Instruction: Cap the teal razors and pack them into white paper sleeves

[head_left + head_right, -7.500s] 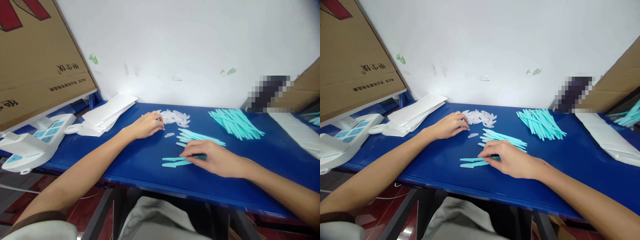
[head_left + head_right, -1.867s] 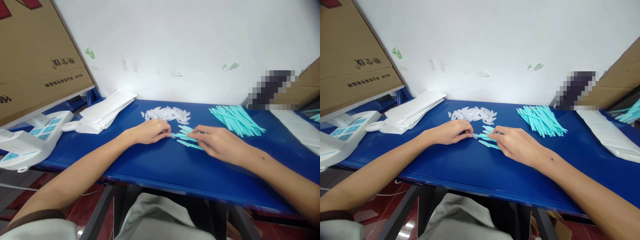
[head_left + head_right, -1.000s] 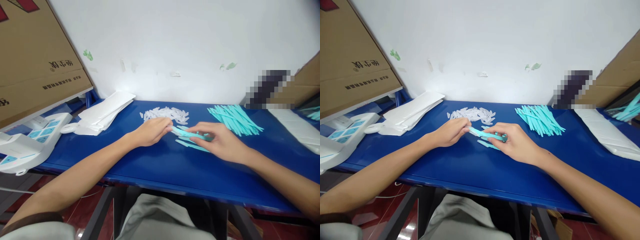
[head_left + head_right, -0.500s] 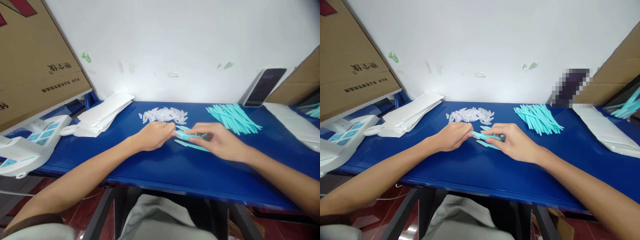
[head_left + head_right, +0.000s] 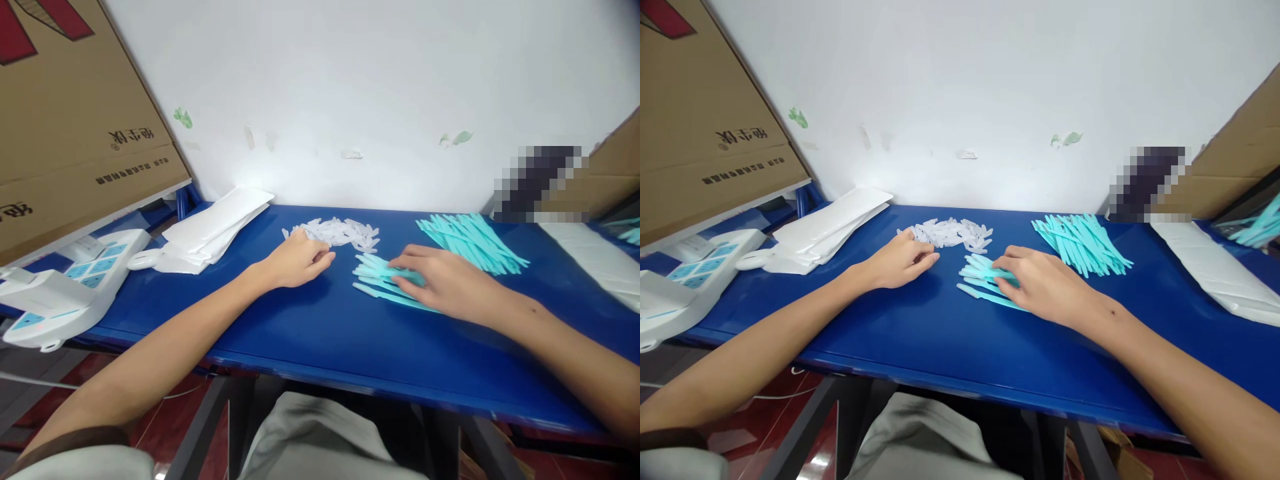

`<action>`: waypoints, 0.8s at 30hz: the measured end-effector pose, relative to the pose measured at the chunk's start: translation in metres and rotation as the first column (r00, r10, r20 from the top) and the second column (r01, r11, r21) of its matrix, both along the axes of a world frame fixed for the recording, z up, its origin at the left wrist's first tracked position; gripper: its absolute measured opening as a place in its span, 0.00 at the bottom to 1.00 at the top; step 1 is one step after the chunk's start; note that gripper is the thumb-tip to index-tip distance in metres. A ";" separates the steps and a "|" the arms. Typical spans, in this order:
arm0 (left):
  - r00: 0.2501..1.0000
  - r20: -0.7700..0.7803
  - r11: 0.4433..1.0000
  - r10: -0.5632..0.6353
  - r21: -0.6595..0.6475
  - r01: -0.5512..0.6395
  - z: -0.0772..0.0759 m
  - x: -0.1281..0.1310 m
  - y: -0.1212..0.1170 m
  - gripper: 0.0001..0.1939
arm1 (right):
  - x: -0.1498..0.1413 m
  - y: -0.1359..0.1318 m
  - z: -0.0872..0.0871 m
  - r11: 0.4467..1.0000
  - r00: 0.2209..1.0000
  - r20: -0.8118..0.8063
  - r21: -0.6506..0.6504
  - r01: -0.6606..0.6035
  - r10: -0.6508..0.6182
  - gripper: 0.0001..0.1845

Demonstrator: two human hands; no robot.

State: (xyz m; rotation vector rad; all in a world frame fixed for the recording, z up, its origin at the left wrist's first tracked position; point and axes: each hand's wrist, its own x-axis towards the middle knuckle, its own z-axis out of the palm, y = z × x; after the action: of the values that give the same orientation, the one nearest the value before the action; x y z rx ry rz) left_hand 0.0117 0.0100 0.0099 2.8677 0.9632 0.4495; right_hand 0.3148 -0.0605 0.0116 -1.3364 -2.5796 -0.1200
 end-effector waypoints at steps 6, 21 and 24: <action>0.996 0.050 0.996 0.078 -0.055 -0.075 -0.001 -0.003 0.004 0.21 | -0.003 -0.002 0.007 0.999 0.999 0.037 0.042 0.031 -0.032 0.24; 0.829 0.095 0.795 0.551 0.241 -0.556 0.029 -0.080 0.053 0.27 | 0.002 -0.010 0.015 0.959 0.995 0.025 -0.265 0.096 -0.093 0.33; 0.614 -0.053 0.612 0.788 0.185 -0.769 0.037 -0.125 0.068 0.39 | 0.006 -0.011 0.017 0.960 1.000 -0.009 -0.281 0.005 -0.008 0.37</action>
State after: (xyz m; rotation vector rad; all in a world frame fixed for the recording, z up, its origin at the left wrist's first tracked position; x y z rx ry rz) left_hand -0.1135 0.0783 0.0467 2.4244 2.3106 0.3794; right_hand 0.3205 -0.0715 0.0287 -1.4316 -2.6596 0.2624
